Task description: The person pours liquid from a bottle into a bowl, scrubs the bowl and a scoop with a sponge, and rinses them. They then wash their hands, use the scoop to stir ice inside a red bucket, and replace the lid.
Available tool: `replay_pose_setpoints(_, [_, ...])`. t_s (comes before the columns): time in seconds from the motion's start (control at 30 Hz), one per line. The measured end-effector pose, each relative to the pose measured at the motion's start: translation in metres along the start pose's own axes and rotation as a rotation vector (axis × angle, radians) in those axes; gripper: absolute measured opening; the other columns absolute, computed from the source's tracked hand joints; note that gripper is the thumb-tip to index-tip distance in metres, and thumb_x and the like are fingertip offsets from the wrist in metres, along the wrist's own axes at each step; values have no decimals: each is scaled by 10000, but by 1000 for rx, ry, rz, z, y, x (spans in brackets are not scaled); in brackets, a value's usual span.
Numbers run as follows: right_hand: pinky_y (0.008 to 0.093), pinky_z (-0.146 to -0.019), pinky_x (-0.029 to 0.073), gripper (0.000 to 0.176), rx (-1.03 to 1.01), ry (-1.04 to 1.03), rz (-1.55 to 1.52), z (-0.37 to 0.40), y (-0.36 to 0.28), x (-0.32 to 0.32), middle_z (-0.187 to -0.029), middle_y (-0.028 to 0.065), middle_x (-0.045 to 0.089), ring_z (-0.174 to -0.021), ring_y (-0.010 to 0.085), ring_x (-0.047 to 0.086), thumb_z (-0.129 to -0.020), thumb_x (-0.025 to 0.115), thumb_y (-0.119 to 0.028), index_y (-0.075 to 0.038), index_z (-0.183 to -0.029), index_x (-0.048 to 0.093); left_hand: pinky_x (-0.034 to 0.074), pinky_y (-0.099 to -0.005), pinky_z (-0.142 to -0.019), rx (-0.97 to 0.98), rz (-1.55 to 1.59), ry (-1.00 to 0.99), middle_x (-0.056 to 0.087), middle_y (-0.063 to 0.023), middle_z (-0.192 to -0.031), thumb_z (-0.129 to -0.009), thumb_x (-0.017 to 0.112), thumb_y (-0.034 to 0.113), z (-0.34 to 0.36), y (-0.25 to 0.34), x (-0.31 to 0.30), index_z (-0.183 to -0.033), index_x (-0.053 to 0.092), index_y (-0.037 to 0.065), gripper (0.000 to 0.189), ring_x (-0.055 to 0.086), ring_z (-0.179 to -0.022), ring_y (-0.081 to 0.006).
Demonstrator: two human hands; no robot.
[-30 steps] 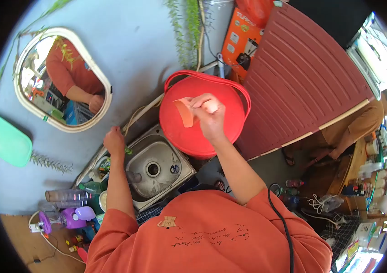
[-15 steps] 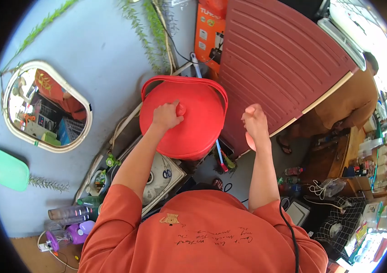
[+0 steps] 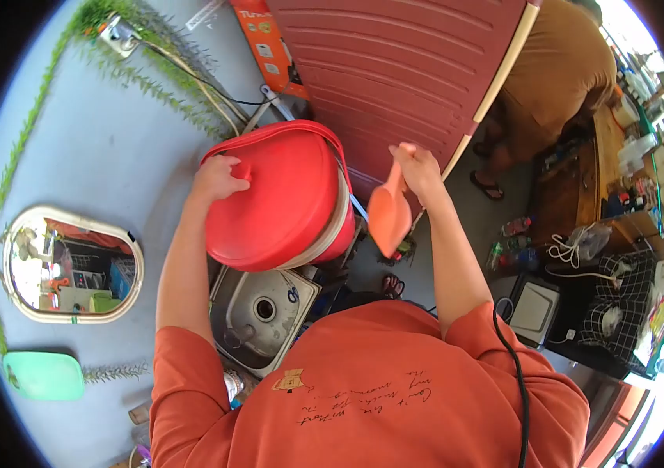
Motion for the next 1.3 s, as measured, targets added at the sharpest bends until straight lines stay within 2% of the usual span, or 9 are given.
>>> replay_pose_setpoints(0.07, [358, -650, 598, 299, 131, -111, -394, 8, -12, -4, -844, 141, 664, -777, 222, 678, -868, 682, -237, 44, -962, 644, 540, -395, -870, 30, 62, -32, 702, -201, -1061, -601, 807, 335, -4, -7, -3, -1189, 680, 73, 656, 683, -985, -300])
replay_pose_setpoints(0.17, [322, -614, 618, 199, 169, -220, -751, 7, 0, 13, -866, 130, 658, -783, 206, 678, -875, 679, -141, 45, -932, 636, 539, -358, -816, 40, 231, -50, 717, -187, -992, -636, 793, 276, -4, -8, -12, -1137, 694, 21, 571, 695, -921, -250])
replay_pose_setpoints(0.37, [384, -787, 609, 133, 378, -209, -1089, 11, 41, 78, -921, 143, 624, -905, 263, 661, -918, 565, -55, 47, -998, 591, 538, -323, -758, 10, 386, -84, 727, -148, -942, -681, 764, 196, -2, -10, -7, -1100, 701, -13, 472, 693, -841, -207])
replay_pose_setpoints(0.43, [443, -951, 520, 213, 348, -470, -1300, 14, 78, 118, -1056, 159, 655, -1008, 273, 658, -919, 530, -47, 59, -1101, 563, 540, -323, -745, 10, 332, -26, 724, -153, -911, -666, 772, 221, -2, -12, 0, -1092, 700, -21, 495, 695, -832, -206])
replay_pose_setpoints(0.63, [441, -875, 491, 277, 466, -313, -1006, 71, 82, 174, -1084, 122, 696, -960, 241, 652, -916, 525, -133, -53, -1159, 632, 554, -364, -781, 28, 205, 87, 712, -207, -926, -609, 800, 310, 9, 3, 25, -1086, 697, -27, 593, 707, -857, -281])
replay_pose_setpoints(0.73, [419, -755, 505, 226, -142, -161, 104, 64, 79, 155, -881, 215, 646, -853, 349, 638, -833, 592, -130, 6, -1009, 630, 551, -377, -833, -20, 180, 85, 710, -209, -997, -595, 814, 326, 15, 4, 38, -1110, 688, -18, 632, 699, -918, -315])
replay_pose_setpoints(0.9, [402, -688, 516, 135, -297, -159, -69, 63, 81, 136, -833, 174, 661, -775, 327, 665, -757, 706, -117, -14, -813, 640, 537, -386, -888, -126, 105, 114, 692, -222, -1078, -595, 821, 339, 28, 15, 35, -1159, 668, -2, 677, 681, -1006, -322])
replay_pose_setpoints(1.07, [323, -651, 517, 348, -317, -274, -73, 81, 76, 154, -775, 96, 649, -688, 159, 648, -760, 762, -133, 6, -1051, 632, 531, -381, -917, -153, 185, 176, 680, -228, -1122, -600, 826, 323, 25, 4, 39, -1168, 651, -42, 697, 673, -1042, -318])
replay_pose_setpoints(1.3, [410, -703, 511, 344, -230, -411, -154, 89, 55, 135, -827, 162, 635, -784, 317, 654, -756, 726, -76, -19, -1028, 522, 549, -353, -855, -161, 251, 143, 704, -224, -1065, -609, 833, 276, 50, -25, 30, -1169, 639, -77, 690, 704, -971, -287])
Point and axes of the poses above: each hand's wrist, its own z-axis away from the middle knuckle, its own x-axis out of the palm, y = z × x, the point moved 1 cm from there along -z, towards the middle knuckle
